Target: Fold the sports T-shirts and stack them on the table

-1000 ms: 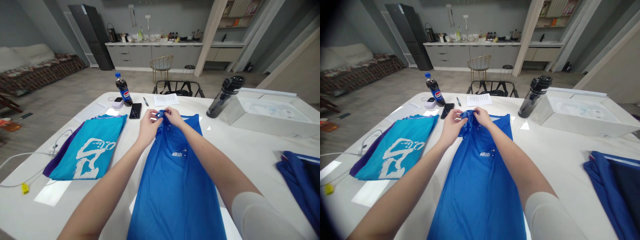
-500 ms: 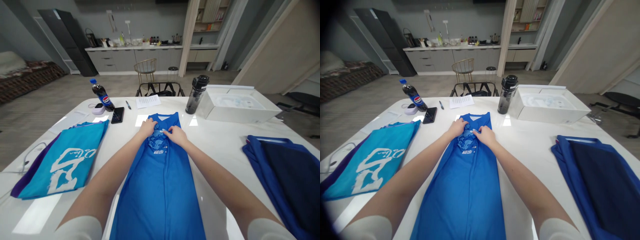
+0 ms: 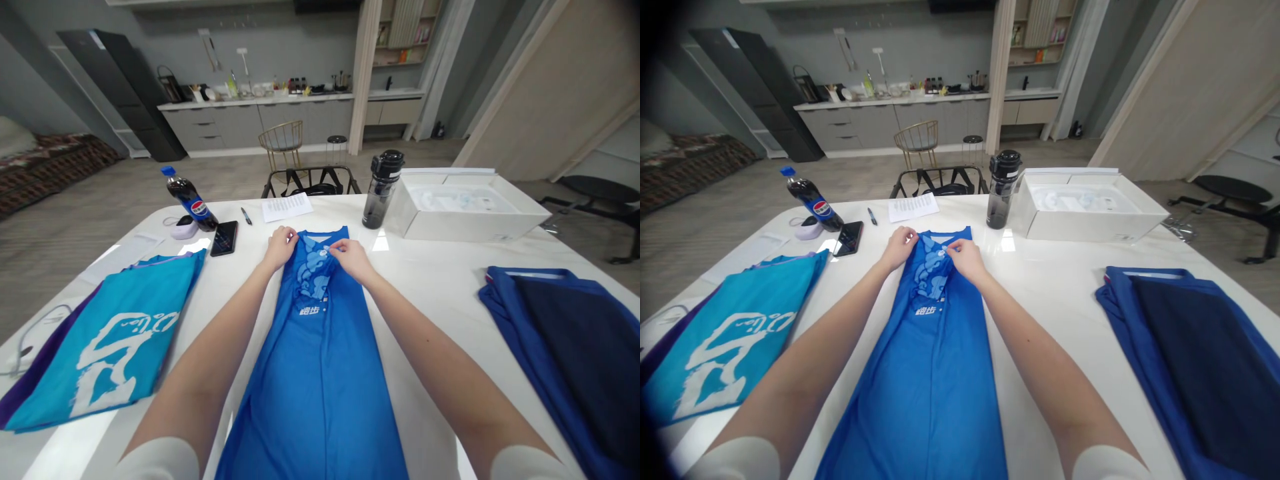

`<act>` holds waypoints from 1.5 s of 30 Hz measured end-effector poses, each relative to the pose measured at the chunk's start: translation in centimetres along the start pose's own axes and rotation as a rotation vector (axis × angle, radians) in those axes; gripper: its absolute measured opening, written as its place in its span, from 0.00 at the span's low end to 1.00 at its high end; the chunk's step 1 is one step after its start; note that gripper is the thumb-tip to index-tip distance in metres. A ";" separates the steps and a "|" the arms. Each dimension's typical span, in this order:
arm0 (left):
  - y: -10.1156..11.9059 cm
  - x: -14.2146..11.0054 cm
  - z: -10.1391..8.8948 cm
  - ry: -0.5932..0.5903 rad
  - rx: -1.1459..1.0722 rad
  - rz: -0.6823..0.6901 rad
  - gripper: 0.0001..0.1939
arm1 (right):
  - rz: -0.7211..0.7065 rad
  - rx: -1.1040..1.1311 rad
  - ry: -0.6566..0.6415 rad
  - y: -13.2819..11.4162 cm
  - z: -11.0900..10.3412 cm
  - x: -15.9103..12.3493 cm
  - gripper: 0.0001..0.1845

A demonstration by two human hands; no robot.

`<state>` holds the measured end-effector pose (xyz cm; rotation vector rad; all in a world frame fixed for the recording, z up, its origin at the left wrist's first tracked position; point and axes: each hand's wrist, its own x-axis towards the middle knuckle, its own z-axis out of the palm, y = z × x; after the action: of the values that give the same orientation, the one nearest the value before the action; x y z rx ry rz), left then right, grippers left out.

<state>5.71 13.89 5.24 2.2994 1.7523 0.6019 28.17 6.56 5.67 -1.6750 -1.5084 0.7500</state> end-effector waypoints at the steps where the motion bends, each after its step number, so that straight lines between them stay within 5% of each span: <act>1: 0.5 0.4 0.1 0.030 -0.010 0.011 0.12 | 0.004 -0.004 0.031 0.1 -0.8 0.8 0.07; 5: 3.0 1.3 1.9 0.035 0.129 0.005 0.13 | 0.085 -0.164 0.117 1.4 -2.8 3.7 0.12; 8: 3.9 0.8 3.2 0.019 0.210 -0.027 0.14 | 0.126 -0.303 0.066 3.4 -2.8 4.6 0.15; 14: 2.4 -0.9 2.7 -0.001 0.217 0.022 0.16 | -0.008 -0.332 0.021 6.6 -2.1 3.8 0.12; 22: 1.4 -2.5 2.3 -0.123 0.242 0.108 0.19 | -0.086 -0.414 0.074 5.7 -1.7 4.2 0.14; 26: 2.1 -4.5 2.3 -0.045 0.190 0.134 0.24 | -0.179 -0.565 0.165 3.8 -1.5 1.2 0.18; 32: 3.7 -10.9 2.5 -0.172 0.048 0.382 0.24 | -0.444 -0.601 -0.173 2.9 -1.0 -7.0 0.18; 39: 2.5 -13.9 2.4 -0.254 0.164 0.307 0.29 | -0.300 -0.779 -0.226 6.0 -3.2 -10.4 0.27; 45: 3.2 -16.5 0.6 -0.201 0.225 0.270 0.27 | -0.174 -0.793 -0.136 4.5 -4.0 -13.5 0.31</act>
<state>5.11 -2.69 2.58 2.6684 1.4975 0.2091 32.14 -7.50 3.33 -2.0217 -2.1962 0.1589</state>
